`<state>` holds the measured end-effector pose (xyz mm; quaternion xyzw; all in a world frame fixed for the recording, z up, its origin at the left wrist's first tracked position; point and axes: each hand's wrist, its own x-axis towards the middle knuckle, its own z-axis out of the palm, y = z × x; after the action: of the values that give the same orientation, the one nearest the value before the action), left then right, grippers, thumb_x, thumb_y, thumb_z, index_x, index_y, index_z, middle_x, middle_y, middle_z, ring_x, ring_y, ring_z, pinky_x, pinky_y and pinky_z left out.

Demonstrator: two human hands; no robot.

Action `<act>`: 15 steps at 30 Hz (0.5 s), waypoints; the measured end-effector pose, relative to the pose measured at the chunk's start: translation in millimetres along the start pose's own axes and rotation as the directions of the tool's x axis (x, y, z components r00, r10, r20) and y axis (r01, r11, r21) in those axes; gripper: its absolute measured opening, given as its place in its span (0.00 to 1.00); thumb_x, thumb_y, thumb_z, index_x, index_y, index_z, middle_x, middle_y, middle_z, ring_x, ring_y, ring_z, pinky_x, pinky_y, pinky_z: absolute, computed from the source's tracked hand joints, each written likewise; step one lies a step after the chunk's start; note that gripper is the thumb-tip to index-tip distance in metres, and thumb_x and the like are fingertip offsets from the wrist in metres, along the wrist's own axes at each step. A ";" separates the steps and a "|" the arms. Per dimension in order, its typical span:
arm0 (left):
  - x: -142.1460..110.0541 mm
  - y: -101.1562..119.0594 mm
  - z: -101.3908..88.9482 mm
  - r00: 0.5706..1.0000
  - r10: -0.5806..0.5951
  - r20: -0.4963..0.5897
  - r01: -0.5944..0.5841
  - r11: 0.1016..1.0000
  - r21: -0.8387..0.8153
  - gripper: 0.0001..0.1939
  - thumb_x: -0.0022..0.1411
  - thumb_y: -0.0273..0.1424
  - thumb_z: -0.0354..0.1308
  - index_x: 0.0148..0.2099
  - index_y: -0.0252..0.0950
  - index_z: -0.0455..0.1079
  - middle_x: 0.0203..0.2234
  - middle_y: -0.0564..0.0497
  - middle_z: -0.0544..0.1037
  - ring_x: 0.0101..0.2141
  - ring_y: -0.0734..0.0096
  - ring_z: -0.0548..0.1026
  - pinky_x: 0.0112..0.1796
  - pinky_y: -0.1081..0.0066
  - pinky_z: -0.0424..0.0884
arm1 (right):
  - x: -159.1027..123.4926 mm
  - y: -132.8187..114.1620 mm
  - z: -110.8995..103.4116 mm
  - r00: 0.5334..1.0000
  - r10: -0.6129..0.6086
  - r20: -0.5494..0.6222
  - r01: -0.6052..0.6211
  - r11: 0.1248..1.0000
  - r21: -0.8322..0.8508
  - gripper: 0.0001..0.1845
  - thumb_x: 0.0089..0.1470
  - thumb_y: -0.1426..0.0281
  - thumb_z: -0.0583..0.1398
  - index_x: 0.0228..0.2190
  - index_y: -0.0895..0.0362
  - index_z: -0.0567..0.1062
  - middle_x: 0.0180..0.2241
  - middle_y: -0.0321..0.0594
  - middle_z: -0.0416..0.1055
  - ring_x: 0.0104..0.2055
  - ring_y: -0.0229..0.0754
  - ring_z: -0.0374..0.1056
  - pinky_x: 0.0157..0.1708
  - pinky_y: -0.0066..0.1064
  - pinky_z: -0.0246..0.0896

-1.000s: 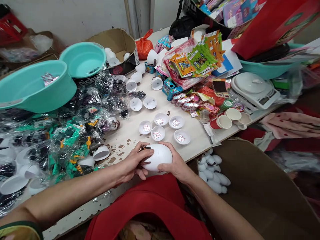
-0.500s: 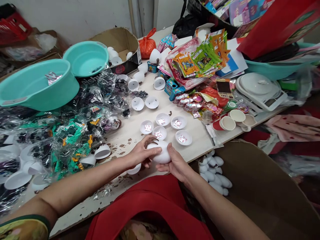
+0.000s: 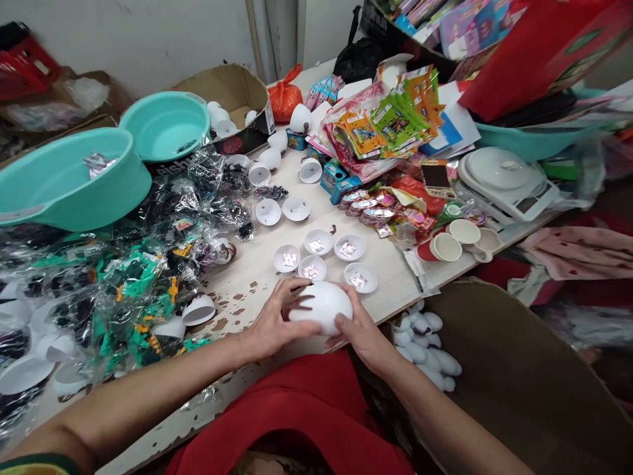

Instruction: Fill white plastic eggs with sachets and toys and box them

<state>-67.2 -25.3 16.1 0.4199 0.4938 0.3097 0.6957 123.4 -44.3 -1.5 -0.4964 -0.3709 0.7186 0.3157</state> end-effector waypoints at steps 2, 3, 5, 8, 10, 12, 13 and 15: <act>1.2 8.2 -6.4 0.995 0.019 0.102 -0.015 0.999 -0.042 0.47 0.43 0.43 0.70 0.63 0.46 0.53 0.53 0.44 0.65 0.42 0.62 0.74 0.39 0.65 0.75 | -0.9 -4.6 -7.5 0.940 -0.340 -0.044 0.318 0.913 -0.254 0.45 0.41 0.49 0.68 0.54 0.48 0.54 0.53 0.49 0.63 0.48 0.55 0.70 0.40 0.47 0.72; 1.6 12.2 -9.1 0.989 -0.023 0.147 0.033 0.997 -0.063 0.46 0.47 0.45 0.68 0.64 0.48 0.49 0.51 0.44 0.66 0.38 0.64 0.74 0.35 0.64 0.75 | -0.8 -5.3 -9.7 0.864 -0.503 -0.024 0.456 0.801 -0.389 0.47 0.39 0.51 0.70 0.54 0.48 0.54 0.56 0.50 0.59 0.54 0.58 0.65 0.47 0.50 0.68; 1.5 19.3 -13.6 0.975 -0.088 0.204 0.095 0.995 -0.027 0.42 0.52 0.46 0.64 0.64 0.48 0.49 0.47 0.46 0.68 0.31 0.69 0.73 0.30 0.66 0.74 | -0.4 -3.1 -10.9 0.716 -0.696 0.058 0.599 0.568 -0.565 0.51 0.36 0.53 0.72 0.56 0.48 0.53 0.60 0.52 0.53 0.61 0.61 0.55 0.56 0.53 0.57; -2.0 28.0 -18.3 0.971 0.048 0.234 -0.098 0.973 0.208 0.39 0.44 0.39 0.71 0.57 0.44 0.60 0.49 0.46 0.66 0.43 0.62 0.71 0.41 0.66 0.71 | -3.7 5.9 -6.8 0.697 -0.716 0.051 0.567 0.505 -0.651 0.57 0.33 0.46 0.70 0.58 0.51 0.51 0.56 0.54 0.57 0.57 0.60 0.61 0.54 0.49 0.61; -7.2 33.6 -20.1 0.946 0.127 0.297 -0.220 0.927 0.304 0.36 0.44 0.38 0.71 0.55 0.44 0.62 0.53 0.46 0.63 0.50 0.60 0.66 0.47 0.66 0.68 | -11.6 13.4 -2.2 0.732 -0.681 -0.001 0.517 0.557 -0.650 0.58 0.29 0.42 0.68 0.57 0.52 0.55 0.50 0.51 0.62 0.49 0.57 0.67 0.46 0.44 0.67; -12.1 39.2 -19.9 0.925 0.110 0.364 -0.241 0.910 0.338 0.35 0.47 0.40 0.69 0.56 0.45 0.61 0.52 0.47 0.63 0.49 0.61 0.66 0.47 0.66 0.67 | -23.0 19.9 2.5 0.776 -0.628 -0.058 0.477 0.645 -0.597 0.57 0.25 0.41 0.69 0.54 0.53 0.59 0.47 0.49 0.64 0.44 0.55 0.70 0.40 0.40 0.70; -13.4 41.8 -18.6 0.918 0.090 0.386 -0.238 0.904 0.355 0.35 0.48 0.41 0.69 0.57 0.45 0.61 0.50 0.47 0.64 0.48 0.62 0.67 0.47 0.66 0.67 | -28.7 22.4 4.3 0.810 -0.577 -0.102 0.441 0.715 -0.543 0.58 0.23 0.42 0.70 0.53 0.53 0.60 0.47 0.49 0.64 0.43 0.55 0.70 0.38 0.39 0.70; -12.3 45.4 -12.9 0.914 0.045 0.403 -0.225 0.883 0.411 0.36 0.47 0.42 0.69 0.57 0.43 0.61 0.48 0.48 0.65 0.47 0.62 0.67 0.47 0.65 0.67 | -37.2 25.5 5.5 0.893 -0.406 -0.196 0.319 0.875 -0.364 0.58 0.21 0.43 0.71 0.52 0.54 0.61 0.46 0.49 0.66 0.41 0.54 0.71 0.36 0.37 0.70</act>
<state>-84.1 -11.4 59.8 0.6551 0.3757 0.1482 0.6385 127.4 -89.5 -4.0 -0.5540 -0.5245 0.5022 0.4072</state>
